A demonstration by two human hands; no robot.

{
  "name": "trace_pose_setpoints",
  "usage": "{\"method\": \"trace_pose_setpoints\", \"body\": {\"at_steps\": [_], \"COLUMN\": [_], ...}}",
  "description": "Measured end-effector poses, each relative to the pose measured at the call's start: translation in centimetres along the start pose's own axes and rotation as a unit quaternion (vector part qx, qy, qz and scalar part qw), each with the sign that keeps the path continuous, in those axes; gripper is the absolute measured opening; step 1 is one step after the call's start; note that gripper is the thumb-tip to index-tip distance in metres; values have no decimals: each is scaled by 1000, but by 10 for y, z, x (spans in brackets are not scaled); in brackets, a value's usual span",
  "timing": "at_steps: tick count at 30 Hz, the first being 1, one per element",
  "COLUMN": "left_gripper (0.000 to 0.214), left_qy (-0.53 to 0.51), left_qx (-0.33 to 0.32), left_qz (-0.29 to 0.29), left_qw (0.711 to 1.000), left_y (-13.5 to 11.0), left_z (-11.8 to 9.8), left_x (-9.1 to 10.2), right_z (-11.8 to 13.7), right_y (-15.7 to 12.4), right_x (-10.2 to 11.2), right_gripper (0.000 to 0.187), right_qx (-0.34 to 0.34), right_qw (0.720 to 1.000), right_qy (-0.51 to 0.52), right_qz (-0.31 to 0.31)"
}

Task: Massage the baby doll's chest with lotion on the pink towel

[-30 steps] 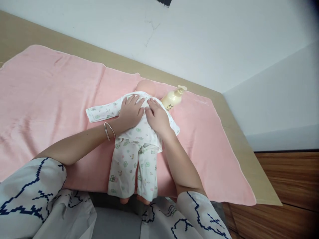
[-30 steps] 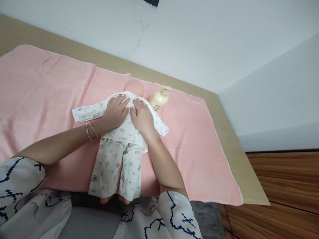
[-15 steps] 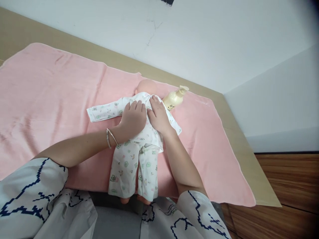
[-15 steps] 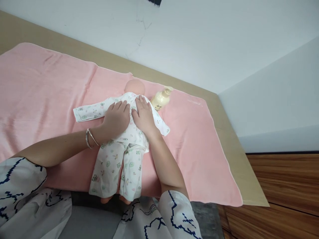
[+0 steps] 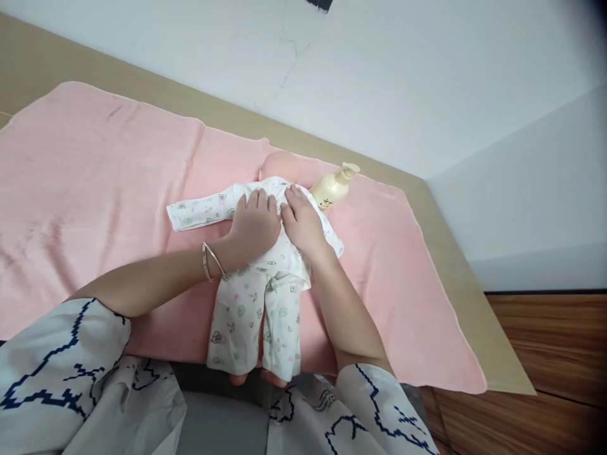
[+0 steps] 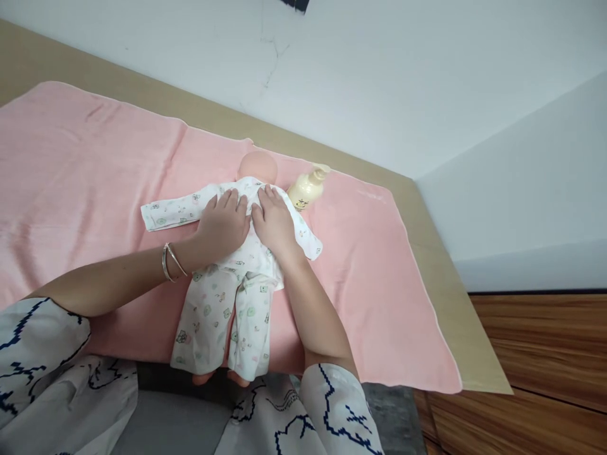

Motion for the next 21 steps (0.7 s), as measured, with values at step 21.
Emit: {"method": "trace_pose_setpoints", "body": {"at_steps": [21], "left_gripper": [42], "left_qy": [26], "left_qx": [-55], "left_qz": [8], "left_qw": [998], "left_y": [2], "left_z": [-4], "left_x": [5], "right_z": [-13], "right_y": [4], "right_x": [-11], "right_gripper": [60], "right_qx": [-26], "right_qw": [999], "right_qy": [27], "right_qz": [6]}}
Point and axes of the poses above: each hand's wrist, its own y-axis towards the middle knuckle, its own x-axis out of the back of the hand, z = x × y, the point moved 5 cm from there along y, towards the middle knuckle, and after that the axes turned 9 degrees about -y, right-handed, at the moved point
